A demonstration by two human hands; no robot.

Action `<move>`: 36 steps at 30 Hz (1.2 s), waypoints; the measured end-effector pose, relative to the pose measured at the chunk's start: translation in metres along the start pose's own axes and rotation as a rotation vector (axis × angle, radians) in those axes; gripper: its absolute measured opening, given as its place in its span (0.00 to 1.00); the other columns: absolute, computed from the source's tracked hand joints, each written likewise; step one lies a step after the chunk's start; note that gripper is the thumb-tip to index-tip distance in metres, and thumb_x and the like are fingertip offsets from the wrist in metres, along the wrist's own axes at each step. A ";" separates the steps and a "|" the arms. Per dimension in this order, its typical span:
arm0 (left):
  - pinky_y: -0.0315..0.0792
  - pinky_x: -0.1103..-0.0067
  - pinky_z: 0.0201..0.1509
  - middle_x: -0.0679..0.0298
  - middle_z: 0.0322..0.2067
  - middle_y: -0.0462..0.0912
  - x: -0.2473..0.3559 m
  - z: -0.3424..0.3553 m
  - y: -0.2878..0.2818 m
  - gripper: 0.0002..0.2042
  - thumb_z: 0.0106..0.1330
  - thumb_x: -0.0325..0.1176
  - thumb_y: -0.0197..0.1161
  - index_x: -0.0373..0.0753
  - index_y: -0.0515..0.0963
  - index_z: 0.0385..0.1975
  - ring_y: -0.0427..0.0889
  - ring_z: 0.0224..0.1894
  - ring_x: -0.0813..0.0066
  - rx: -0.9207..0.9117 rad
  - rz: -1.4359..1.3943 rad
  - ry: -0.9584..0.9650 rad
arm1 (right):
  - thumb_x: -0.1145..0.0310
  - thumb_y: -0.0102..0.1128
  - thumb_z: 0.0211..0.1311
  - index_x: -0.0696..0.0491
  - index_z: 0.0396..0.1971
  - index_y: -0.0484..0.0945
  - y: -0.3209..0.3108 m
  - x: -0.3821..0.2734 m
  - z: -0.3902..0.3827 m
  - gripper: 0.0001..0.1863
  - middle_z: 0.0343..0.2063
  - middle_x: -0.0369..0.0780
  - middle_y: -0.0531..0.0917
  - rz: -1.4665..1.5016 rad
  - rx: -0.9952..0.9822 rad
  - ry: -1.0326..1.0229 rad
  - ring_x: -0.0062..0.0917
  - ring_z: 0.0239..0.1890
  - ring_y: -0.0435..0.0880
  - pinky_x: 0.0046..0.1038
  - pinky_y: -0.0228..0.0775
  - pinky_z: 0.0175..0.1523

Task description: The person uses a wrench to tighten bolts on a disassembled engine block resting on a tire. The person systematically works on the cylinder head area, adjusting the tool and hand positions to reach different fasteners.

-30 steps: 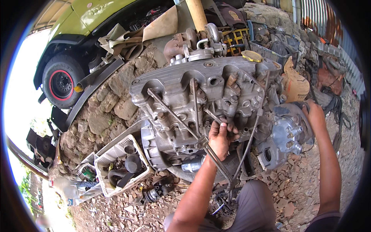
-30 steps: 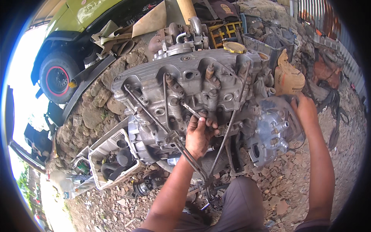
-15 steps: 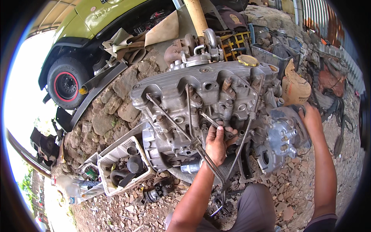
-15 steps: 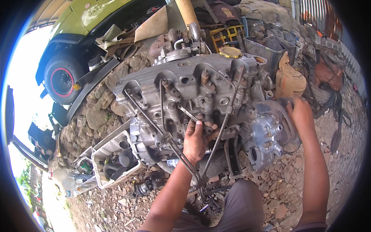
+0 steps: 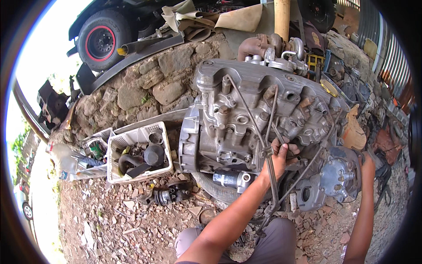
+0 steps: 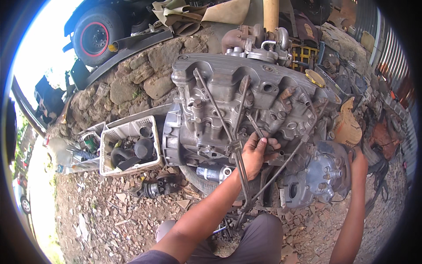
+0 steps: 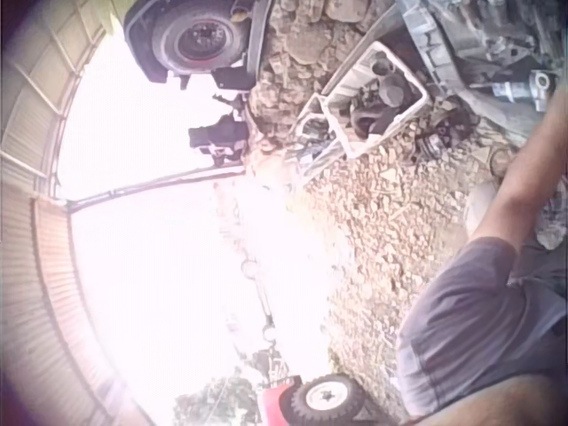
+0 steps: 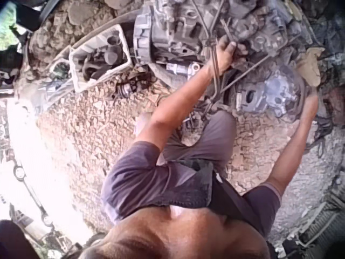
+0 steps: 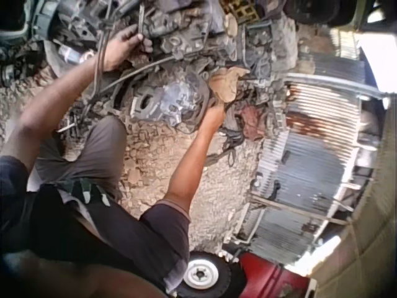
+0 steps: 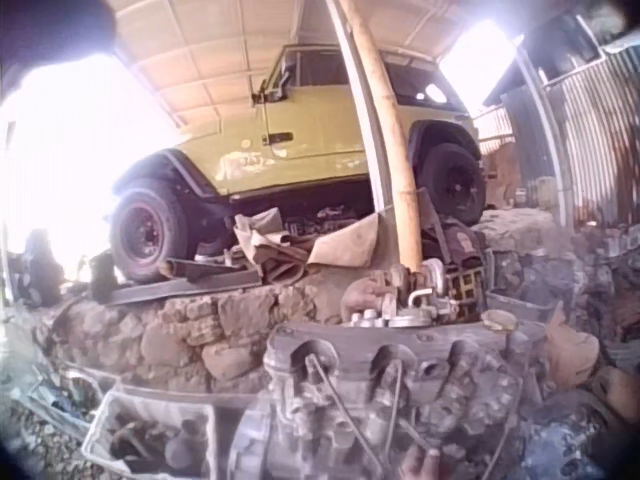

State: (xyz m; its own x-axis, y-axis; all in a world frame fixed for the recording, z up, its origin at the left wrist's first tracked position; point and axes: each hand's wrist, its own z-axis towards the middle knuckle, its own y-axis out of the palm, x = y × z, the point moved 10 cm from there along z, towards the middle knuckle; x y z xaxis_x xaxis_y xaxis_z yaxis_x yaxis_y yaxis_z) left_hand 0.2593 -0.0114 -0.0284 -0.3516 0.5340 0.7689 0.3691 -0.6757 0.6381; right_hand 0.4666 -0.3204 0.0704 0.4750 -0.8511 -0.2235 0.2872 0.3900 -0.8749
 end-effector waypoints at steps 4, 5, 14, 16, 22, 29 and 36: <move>0.78 0.73 0.44 0.58 0.46 0.78 -0.005 0.000 0.003 0.12 0.75 0.39 0.48 0.41 0.64 0.52 0.80 0.47 0.71 -0.086 0.053 0.003 | 0.67 0.56 0.63 0.59 0.40 0.77 0.006 0.024 0.004 0.12 0.35 0.56 0.81 -0.006 0.053 -0.066 0.53 0.42 0.79 0.42 0.70 0.45; 0.78 0.73 0.44 0.57 0.46 0.77 -0.002 0.001 0.000 0.13 0.75 0.39 0.48 0.41 0.64 0.53 0.80 0.46 0.71 -0.089 0.040 0.044 | 0.66 0.56 0.63 0.59 0.40 0.77 0.008 0.021 0.005 0.12 0.35 0.56 0.81 0.009 0.036 -0.061 0.53 0.43 0.79 0.42 0.70 0.45; 0.79 0.76 0.46 0.61 0.43 0.77 -0.001 0.004 0.002 0.11 0.76 0.32 0.44 0.41 0.65 0.55 0.80 0.43 0.74 0.116 -0.047 0.163 | 0.64 0.56 0.64 0.58 0.42 0.77 0.001 0.007 0.006 0.14 0.35 0.56 0.82 -0.022 0.024 -0.048 0.53 0.43 0.79 0.44 0.71 0.45; 0.79 0.75 0.47 0.61 0.43 0.77 0.000 0.003 0.010 0.11 0.76 0.32 0.45 0.41 0.65 0.54 0.80 0.43 0.74 0.060 -0.020 0.187 | 0.64 0.56 0.63 0.58 0.42 0.77 -0.002 0.018 0.006 0.13 0.34 0.56 0.81 -0.021 0.038 -0.025 0.53 0.43 0.79 0.44 0.71 0.45; 0.70 0.82 0.33 0.66 0.34 0.74 0.017 -0.010 0.009 0.08 0.74 0.27 0.44 0.39 0.66 0.49 0.72 0.28 0.81 0.042 0.231 0.266 | 0.66 0.56 0.63 0.57 0.42 0.77 0.000 0.001 0.004 0.12 0.35 0.56 0.81 0.004 0.028 -0.027 0.53 0.43 0.79 0.44 0.70 0.45; 0.66 0.83 0.26 0.69 0.26 0.75 0.038 -0.038 -0.034 0.06 0.71 0.30 0.49 0.39 0.73 0.39 0.70 0.22 0.82 0.136 0.430 -0.209 | 0.68 0.57 0.62 0.55 0.45 0.76 -0.007 0.000 -0.003 0.12 0.41 0.54 0.82 0.042 0.075 -0.019 0.50 0.47 0.79 0.40 0.71 0.49; 0.67 0.84 0.25 0.65 0.29 0.78 0.108 -0.084 -0.107 0.10 0.66 0.26 0.49 0.34 0.74 0.43 0.72 0.22 0.82 0.291 0.525 -0.053 | 0.70 0.58 0.62 0.58 0.45 0.76 -0.033 -0.022 -0.012 0.14 0.42 0.48 0.83 0.303 0.145 -0.073 0.40 0.46 0.83 0.35 0.72 0.50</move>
State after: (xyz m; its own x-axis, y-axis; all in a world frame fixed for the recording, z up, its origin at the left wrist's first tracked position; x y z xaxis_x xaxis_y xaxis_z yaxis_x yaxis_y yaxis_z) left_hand 0.1092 0.0758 -0.0177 -0.0179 0.1959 0.9805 0.7048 -0.6930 0.1514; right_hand 0.4371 -0.3187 0.0994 0.6136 -0.6638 -0.4277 0.2369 0.6714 -0.7022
